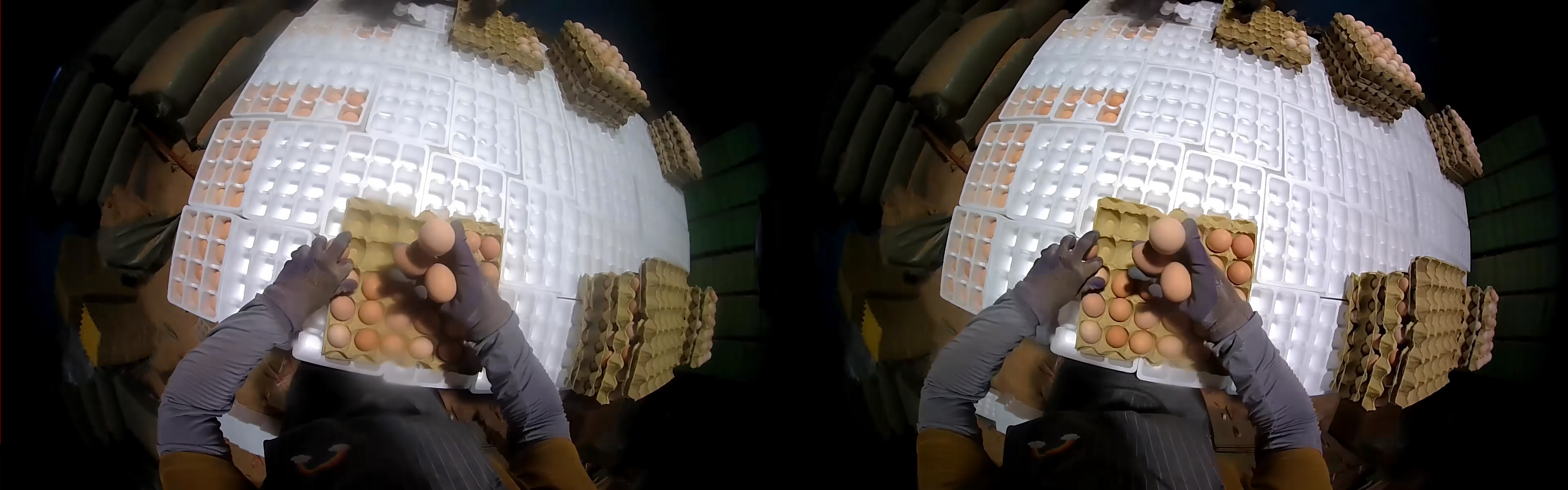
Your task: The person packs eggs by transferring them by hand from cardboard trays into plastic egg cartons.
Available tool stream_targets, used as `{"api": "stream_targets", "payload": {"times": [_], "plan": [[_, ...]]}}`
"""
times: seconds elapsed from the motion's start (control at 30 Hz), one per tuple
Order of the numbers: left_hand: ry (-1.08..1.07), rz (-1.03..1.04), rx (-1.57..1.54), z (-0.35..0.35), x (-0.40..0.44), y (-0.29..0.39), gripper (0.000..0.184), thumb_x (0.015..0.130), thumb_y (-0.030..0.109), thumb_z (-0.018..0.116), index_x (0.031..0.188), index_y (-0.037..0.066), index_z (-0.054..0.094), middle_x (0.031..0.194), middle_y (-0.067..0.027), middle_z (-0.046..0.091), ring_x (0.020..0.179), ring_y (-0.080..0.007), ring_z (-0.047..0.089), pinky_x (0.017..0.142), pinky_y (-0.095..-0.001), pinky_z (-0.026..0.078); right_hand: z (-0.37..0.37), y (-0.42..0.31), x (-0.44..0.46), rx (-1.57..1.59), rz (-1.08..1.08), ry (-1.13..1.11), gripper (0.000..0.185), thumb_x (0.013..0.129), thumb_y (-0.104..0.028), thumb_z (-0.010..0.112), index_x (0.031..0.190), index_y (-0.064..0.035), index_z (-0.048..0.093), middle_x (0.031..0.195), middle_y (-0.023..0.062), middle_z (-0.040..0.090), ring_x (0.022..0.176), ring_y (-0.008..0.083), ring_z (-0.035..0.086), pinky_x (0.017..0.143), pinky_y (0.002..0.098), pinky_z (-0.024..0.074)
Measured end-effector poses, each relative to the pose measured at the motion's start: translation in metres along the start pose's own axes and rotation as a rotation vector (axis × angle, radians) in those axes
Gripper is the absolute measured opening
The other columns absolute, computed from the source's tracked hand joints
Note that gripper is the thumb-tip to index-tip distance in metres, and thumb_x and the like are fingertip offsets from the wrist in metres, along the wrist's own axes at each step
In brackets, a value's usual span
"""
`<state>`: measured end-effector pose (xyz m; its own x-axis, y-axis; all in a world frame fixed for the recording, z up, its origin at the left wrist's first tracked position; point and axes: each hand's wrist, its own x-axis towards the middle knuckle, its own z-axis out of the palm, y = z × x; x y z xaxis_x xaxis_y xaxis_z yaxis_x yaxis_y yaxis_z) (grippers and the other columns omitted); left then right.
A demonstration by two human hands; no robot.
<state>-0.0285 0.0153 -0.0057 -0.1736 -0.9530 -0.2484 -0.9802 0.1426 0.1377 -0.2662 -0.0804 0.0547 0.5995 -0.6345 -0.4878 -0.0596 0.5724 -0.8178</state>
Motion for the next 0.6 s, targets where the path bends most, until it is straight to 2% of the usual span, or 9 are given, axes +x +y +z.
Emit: {"api": "stream_targets", "payload": {"times": [0.07, 0.1, 0.13, 0.23, 0.3, 0.33, 0.47, 0.5, 0.6], "plan": [[-0.01, 0.045, 0.013, -0.003, 0.0, -0.004, 0.036, 0.089, 0.034, 0.07, 0.116, 0.012, 0.063, 0.146, -0.0112, 0.043, 0.119, -0.0327, 0.055, 0.088, -0.0455, 0.056, 0.016, -0.006, -0.002, 0.039, 0.052, 0.072, 0.081, 0.096, -0.076, 0.036, 0.138, -0.0094, 0.056, 0.133, 0.0118, 0.061, 0.103, 0.0237, 0.062, 0.078, 0.0319, 0.0537], [0.073, 0.078, 0.044, 0.005, 0.0, -0.007, 0.038, 0.086, 0.034, 0.072, 0.115, 0.01, 0.063, 0.145, -0.0112, 0.045, 0.116, -0.0322, 0.057, 0.087, -0.0453, 0.057, 0.036, -0.028, -0.012, 0.087, 0.168, 0.143, 0.082, 0.096, -0.077, 0.037, 0.139, -0.0091, 0.054, 0.132, 0.0126, 0.061, 0.101, 0.0238, 0.062, 0.078, 0.0322, 0.0537], [0.033, 0.111, 0.01, 0.0, 0.0, -0.007, 0.041, 0.085, 0.034, 0.073, 0.114, 0.008, 0.063, 0.146, -0.012, 0.043, 0.117, -0.0329, 0.056, 0.087, -0.0446, 0.056, 0.052, -0.039, -0.014, 0.131, 0.285, 0.213, 0.083, 0.095, -0.077, 0.037, 0.14, -0.0088, 0.053, 0.132, 0.0135, 0.061, 0.1, 0.0238, 0.062, 0.078, 0.0324, 0.0537], [-0.008, 0.101, -0.141, 0.011, 0.004, -0.017, 0.044, 0.089, 0.041, 0.069, 0.115, 0.007, 0.062, 0.147, -0.0148, 0.041, 0.118, -0.0349, 0.052, 0.09, -0.0445, 0.052, 0.044, -0.028, 0.008, 0.232, 0.367, 0.125, 0.061, 0.101, -0.061, 0.045, 0.135, -0.0106, 0.056, 0.12, 0.0105, 0.064, 0.096, 0.0218, 0.065, 0.078, 0.0322, 0.0541], [-0.04, 0.216, -0.173, -0.006, 0.006, -0.029, 0.049, 0.092, 0.046, 0.063, 0.12, 0.007, 0.06, 0.148, -0.0162, 0.04, 0.119, -0.036, 0.051, 0.091, -0.0436, 0.049, 0.048, -0.028, 0.026, 0.289, 0.366, 0.099, 0.054, 0.102, -0.056, 0.05, 0.13, -0.0109, 0.059, 0.114, 0.009, 0.065, 0.093, 0.0204, 0.064, 0.076, 0.0315, 0.0533], [0.07, 0.173, -0.351, 0.006, 0.008, -0.034, 0.067, 0.085, 0.03, 0.071, 0.143, 0.01, 0.043, 0.117, -0.0192, 0.052, 0.1, -0.0367, 0.057, 0.081, -0.0465, 0.053, 0.054, -0.03, 0.035, 0.314, 0.339, 0.099, 0.054, 0.102, -0.057, 0.051, 0.127, -0.0105, 0.061, 0.111, 0.0086, 0.066, 0.091, 0.0196, 0.063, 0.074, 0.031, 0.0524], [-0.03, 0.239, -0.338, 0.049, 0.009, -0.028, 0.065, 0.093, 0.022, 0.063, 0.151, 0.012, 0.037, 0.14, -0.0239, 0.047, 0.111, -0.0362, 0.058, 0.091, -0.0459, 0.054, 0.091, -0.034, 0.084, 0.445, 0.197, 0.255, 0.051, 0.1, -0.052, 0.057, 0.122, -0.0065, 0.063, 0.108, 0.0077, 0.066, 0.087, 0.0179, 0.062, 0.072, 0.0306, 0.052], [-0.116, 0.189, -0.277, 0.029, 0.01, -0.028, 0.062, 0.096, 0.022, 0.061, 0.153, 0.012, 0.038, 0.148, -0.0244, 0.042, 0.117, -0.0367, 0.057, 0.094, -0.045, 0.054, 0.103, -0.039, 0.096, 0.491, 0.176, 0.295, 0.05, 0.1, -0.05, 0.059, 0.121, -0.0051, 0.063, 0.107, 0.0076, 0.066, 0.085, 0.0175, 0.062, 0.072, 0.0307, 0.0523], [-0.036, 0.437, -0.512, -0.012, 0.019, -0.079, 0.04, 0.09, 0.031, 0.07, 0.124, 0.01, 0.062, 0.134, -0.0263, 0.047, 0.113, -0.0406, 0.059, 0.089, -0.0457, 0.056, 0.085, -0.032, 0.138, 0.287, 0.026, 0.193, 0.049, 0.1, -0.047, 0.06, 0.123, -0.0028, 0.063, 0.102, 0.0069, 0.067, 0.084, 0.0169, 0.064, 0.074, 0.0302, 0.0533]]}}
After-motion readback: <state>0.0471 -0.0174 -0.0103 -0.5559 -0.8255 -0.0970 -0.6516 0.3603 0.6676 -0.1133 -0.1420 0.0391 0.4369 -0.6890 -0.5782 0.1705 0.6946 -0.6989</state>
